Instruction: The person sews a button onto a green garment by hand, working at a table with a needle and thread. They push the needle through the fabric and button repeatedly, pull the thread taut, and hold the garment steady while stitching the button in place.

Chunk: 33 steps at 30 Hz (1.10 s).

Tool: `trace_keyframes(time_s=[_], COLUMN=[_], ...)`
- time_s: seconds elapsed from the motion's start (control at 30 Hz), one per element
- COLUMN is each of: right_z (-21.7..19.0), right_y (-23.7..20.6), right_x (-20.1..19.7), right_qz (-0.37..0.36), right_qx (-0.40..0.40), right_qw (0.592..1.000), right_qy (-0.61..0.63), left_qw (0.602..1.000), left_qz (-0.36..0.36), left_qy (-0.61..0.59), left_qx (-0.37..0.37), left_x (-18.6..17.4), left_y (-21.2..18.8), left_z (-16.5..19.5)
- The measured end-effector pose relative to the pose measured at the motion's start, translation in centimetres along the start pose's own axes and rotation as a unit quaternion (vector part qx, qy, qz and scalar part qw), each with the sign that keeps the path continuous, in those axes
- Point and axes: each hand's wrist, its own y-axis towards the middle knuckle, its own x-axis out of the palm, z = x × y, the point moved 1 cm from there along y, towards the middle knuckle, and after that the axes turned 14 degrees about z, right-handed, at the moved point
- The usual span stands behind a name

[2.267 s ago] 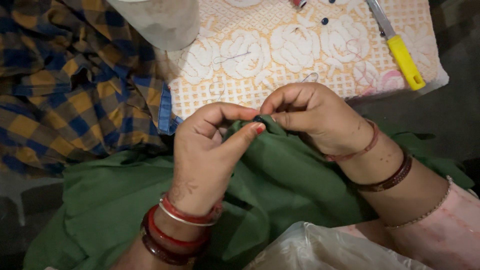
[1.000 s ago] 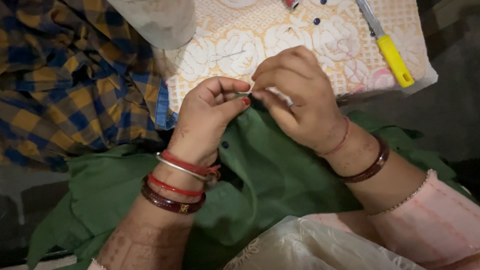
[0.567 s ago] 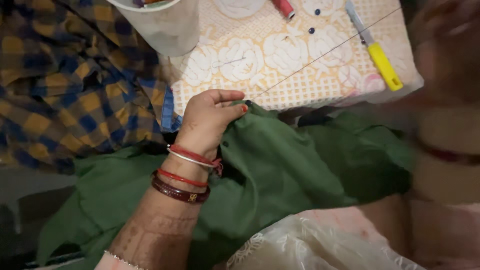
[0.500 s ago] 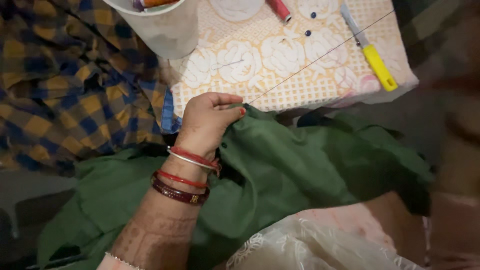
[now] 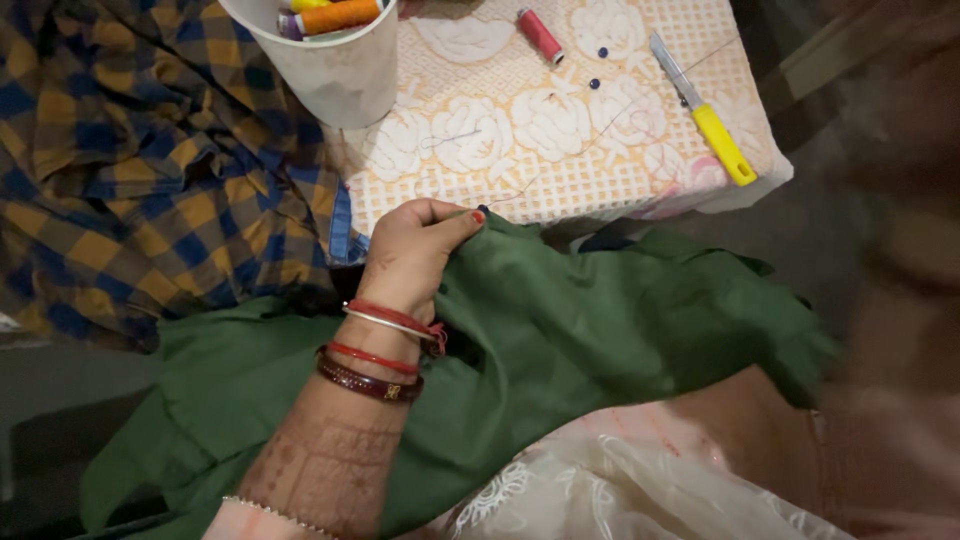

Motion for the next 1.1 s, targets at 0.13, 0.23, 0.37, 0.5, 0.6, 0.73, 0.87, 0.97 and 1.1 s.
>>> trace_keyframes(time_s=[0.13, 0.23, 0.37, 0.5, 0.6, 0.73, 0.87, 0.97, 1.1], right_z=[3.6, 7.1, 8.9, 8.6, 8.5, 8.6, 8.7, 8.7, 8.9], right_y=[-5.4, -9.2, -11.2, -11.6, -11.8, -11.9, -11.9, -12.1, -12.4], right_x=[4.0, 6.5, 7.6, 7.9, 8.0, 7.9, 7.8, 7.9, 8.0], right_qz=[-0.097, -0.165, -0.170, -0.178, -0.172, -0.176, -0.176, -0.172, -0.176], right_qx=[0.126, 0.197, 0.175, 0.145, 0.138, 0.118, 0.143, 0.135, 0.140], right_qw=[0.981, 0.950, 0.949, 0.942, 0.942, 0.937, 0.938, 0.940, 0.942], right_qy=[-0.109, -0.176, -0.200, -0.244, -0.255, -0.277, -0.262, -0.261, -0.248], left_qw=[1.000, 0.999, 0.997, 0.999, 0.999, 0.999, 0.997, 0.991, 0.973], left_qz=[0.002, -0.014, -0.023, -0.014, -0.003, 0.004, 0.006, 0.003, 0.024], left_qy=[-0.019, -0.041, -0.073, -0.051, -0.039, -0.013, -0.012, 0.042, 0.098], left_qx=[-0.024, -0.020, -0.025, -0.010, 0.008, 0.041, 0.073, 0.125, 0.208], left_x=[-0.1, 0.1, 0.1, 0.2, 0.3, 0.2, 0.2, 0.2, 0.5], left_y=[-0.9, -1.4, -1.9, -2.2, -2.6, -2.9, -3.1, -3.3, -3.9], left_z=[0.5, 0.8, 1.1, 1.3, 1.4, 1.6, 1.6, 1.7, 1.8])
